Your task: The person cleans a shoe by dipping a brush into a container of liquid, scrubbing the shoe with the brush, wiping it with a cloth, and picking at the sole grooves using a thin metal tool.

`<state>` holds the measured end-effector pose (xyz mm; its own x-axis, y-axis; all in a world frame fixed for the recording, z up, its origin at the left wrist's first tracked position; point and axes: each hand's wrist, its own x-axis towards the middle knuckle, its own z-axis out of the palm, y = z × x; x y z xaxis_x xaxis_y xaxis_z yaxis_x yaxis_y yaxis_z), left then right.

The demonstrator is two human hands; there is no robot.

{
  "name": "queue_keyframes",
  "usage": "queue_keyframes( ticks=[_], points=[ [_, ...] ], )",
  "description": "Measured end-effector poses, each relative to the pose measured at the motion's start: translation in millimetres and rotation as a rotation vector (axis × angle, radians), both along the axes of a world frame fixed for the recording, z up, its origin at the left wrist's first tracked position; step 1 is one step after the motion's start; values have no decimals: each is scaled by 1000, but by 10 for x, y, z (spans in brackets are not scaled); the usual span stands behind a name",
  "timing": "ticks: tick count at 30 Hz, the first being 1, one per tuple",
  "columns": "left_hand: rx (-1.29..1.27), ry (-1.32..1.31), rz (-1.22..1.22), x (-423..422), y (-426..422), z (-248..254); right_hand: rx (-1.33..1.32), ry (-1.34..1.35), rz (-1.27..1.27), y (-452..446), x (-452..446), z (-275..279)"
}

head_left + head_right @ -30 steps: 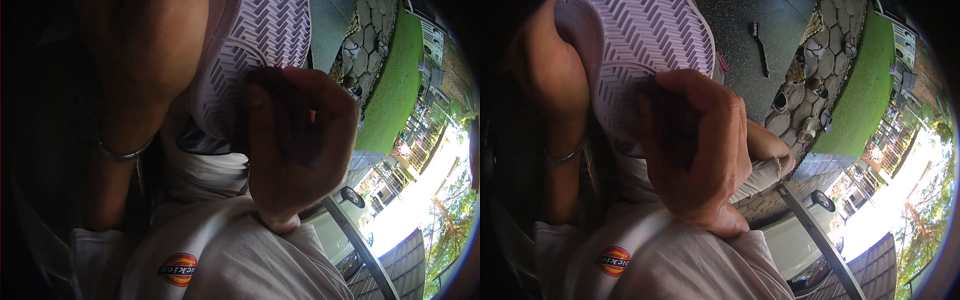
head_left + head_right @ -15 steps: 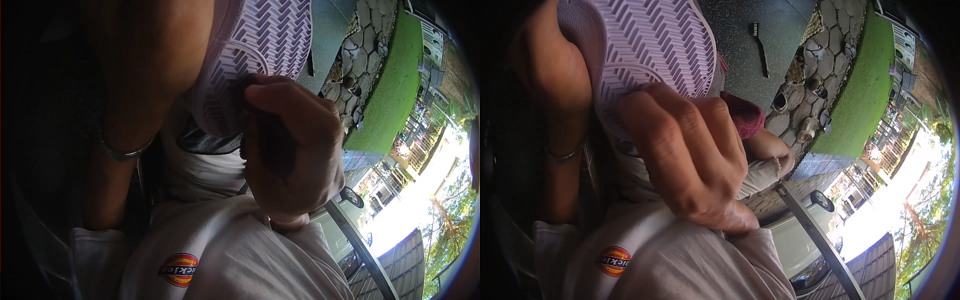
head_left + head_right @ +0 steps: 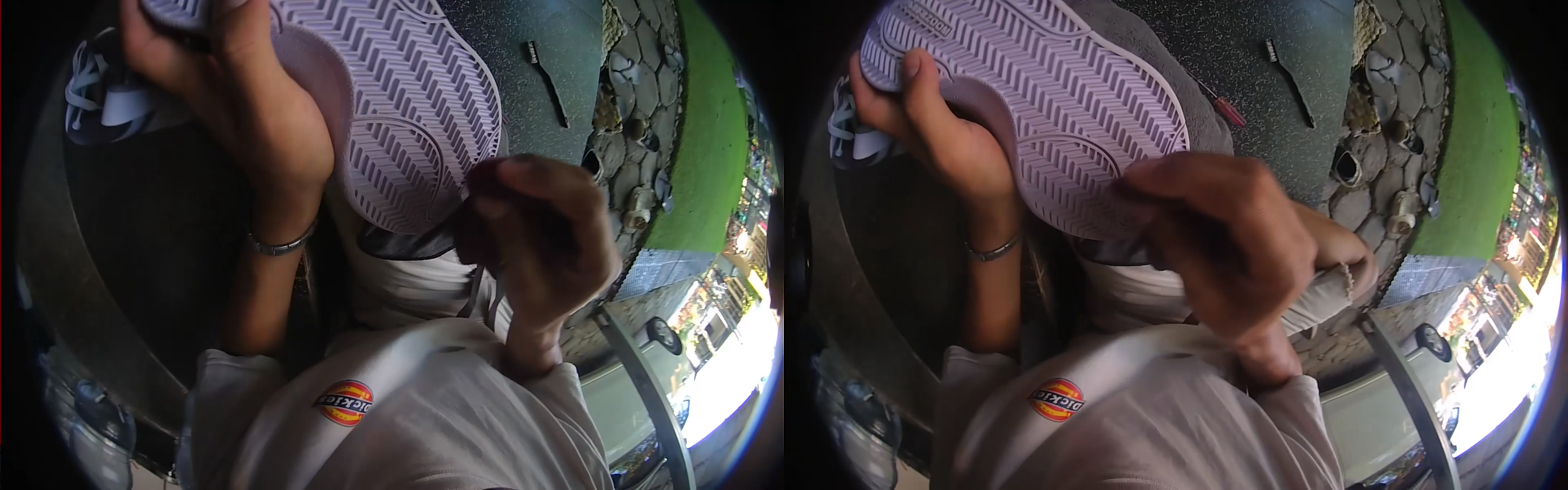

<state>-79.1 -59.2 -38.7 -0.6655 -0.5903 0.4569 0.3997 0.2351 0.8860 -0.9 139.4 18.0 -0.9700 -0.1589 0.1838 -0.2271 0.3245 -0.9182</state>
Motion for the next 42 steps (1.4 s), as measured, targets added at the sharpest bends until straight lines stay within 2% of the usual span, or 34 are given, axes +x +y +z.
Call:
queue_keyframes(
  ticks=[2,6,9,11,13,15,22,28,36,42],
  points=[
    [-13,-14,-11,10,-9,-12,38,41,-101,132,-58,-51],
    [-15,21,-70,-21,59,-2,128,114,-143,156,-228,-153],
    [-44,-23,-73,11,-6,-34,374,349,-14,-6,-259,-200],
    [55,-57,-75,20,57,34,467,513,23,-222,-116,-283],
    [132,-45,-79,0,48,45,468,558,39,-424,51,-271],
    [188,9,-90,-42,6,-30,471,517,104,-465,153,-235],
    [93,-22,-101,-23,-14,-29,455,384,318,-411,329,-207],
    [116,20,-71,-46,4,-50,82,238,61,-301,96,-209],
    [134,-12,-67,-12,10,-31,101,176,-36,-205,-39,-195],
    [119,28,-82,-33,-12,-56,196,105,23,-279,54,-180]
  ],
)
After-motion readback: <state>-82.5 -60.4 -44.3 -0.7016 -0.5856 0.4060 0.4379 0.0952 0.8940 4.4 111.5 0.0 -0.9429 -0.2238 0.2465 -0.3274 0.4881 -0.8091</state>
